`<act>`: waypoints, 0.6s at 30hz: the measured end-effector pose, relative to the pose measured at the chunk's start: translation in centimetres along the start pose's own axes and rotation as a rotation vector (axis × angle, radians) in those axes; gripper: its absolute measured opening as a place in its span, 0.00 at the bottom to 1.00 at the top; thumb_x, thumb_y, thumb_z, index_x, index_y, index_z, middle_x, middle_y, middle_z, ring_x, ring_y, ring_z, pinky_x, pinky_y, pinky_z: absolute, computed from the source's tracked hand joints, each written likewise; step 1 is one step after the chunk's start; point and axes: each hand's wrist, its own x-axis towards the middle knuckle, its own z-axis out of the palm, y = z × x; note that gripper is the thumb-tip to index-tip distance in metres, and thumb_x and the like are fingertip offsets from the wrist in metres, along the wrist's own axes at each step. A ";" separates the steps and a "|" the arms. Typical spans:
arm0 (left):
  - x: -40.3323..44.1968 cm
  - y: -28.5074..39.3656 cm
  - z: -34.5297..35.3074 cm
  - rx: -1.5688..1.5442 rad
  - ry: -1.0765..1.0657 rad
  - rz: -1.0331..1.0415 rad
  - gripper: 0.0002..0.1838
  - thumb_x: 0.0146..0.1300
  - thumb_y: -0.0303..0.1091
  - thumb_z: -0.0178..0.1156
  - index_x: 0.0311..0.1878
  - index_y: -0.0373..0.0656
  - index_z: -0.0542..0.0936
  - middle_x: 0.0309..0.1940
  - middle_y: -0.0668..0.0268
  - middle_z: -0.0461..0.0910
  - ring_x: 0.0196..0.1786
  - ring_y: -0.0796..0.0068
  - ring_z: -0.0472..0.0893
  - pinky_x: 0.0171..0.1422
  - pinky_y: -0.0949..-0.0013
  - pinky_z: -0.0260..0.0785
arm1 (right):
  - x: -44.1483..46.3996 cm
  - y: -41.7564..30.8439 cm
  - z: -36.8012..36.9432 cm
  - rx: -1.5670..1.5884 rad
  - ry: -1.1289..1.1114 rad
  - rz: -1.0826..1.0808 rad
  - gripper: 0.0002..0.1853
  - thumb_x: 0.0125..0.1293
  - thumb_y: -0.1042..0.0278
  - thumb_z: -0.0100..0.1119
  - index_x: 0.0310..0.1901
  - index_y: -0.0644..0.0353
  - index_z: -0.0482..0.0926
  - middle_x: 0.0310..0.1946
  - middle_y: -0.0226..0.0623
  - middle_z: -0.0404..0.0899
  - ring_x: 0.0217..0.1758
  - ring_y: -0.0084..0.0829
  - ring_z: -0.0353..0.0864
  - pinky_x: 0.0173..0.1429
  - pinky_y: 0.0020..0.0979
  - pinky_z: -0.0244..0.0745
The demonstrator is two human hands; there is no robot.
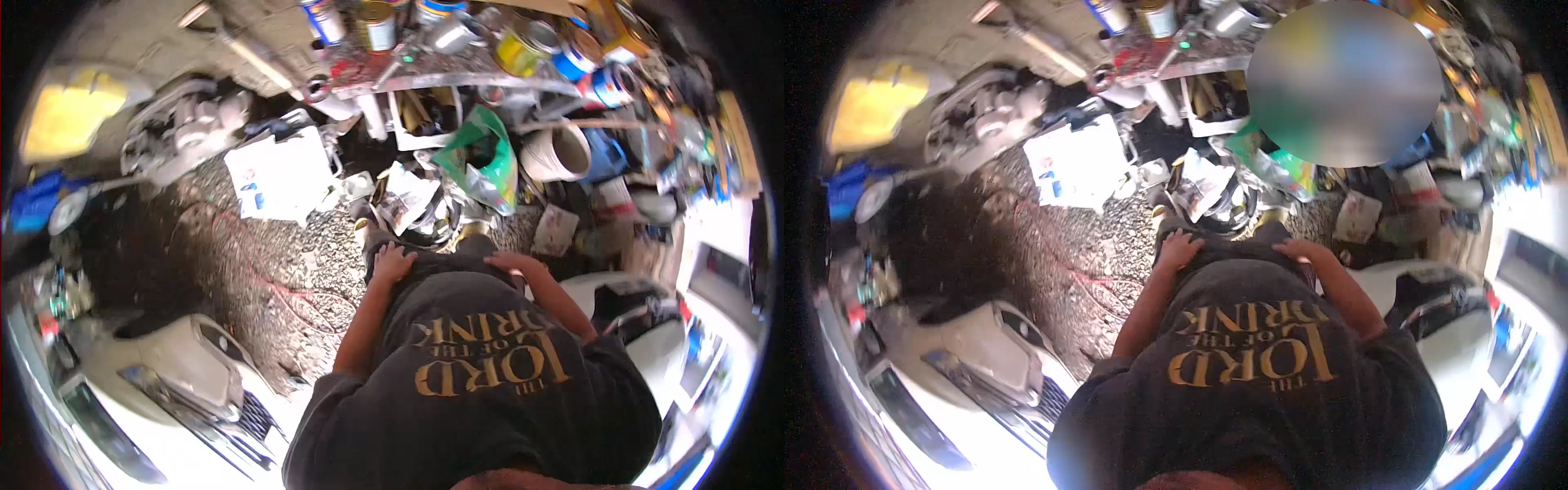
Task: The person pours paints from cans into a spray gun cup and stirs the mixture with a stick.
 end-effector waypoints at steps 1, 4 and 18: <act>2.3 -2.6 1.4 0.007 -0.032 0.019 0.41 0.69 0.66 0.51 0.71 0.40 0.72 0.77 0.52 0.62 0.79 0.41 0.57 0.80 0.42 0.51 | -0.8 -1.8 0.6 -0.028 0.020 0.034 0.45 0.71 0.27 0.47 0.69 0.68 0.72 0.68 0.58 0.72 0.72 0.55 0.70 0.75 0.47 0.63; 6.4 -9.0 2.0 0.010 -0.307 0.151 0.37 0.71 0.62 0.51 0.71 0.42 0.73 0.72 0.47 0.68 0.73 0.36 0.66 0.78 0.43 0.57 | -1.7 -9.0 3.4 0.022 0.017 0.162 0.44 0.69 0.27 0.48 0.65 0.66 0.77 0.66 0.56 0.76 0.71 0.54 0.73 0.73 0.49 0.67; 10.8 -8.4 -11.9 0.786 -0.717 0.517 0.31 0.72 0.55 0.52 0.65 0.39 0.77 0.59 0.47 0.78 0.62 0.41 0.76 0.68 0.47 0.65 | -7.3 -19.6 24.4 0.534 0.494 0.341 0.33 0.70 0.34 0.52 0.54 0.58 0.87 0.55 0.43 0.85 0.61 0.48 0.81 0.66 0.46 0.74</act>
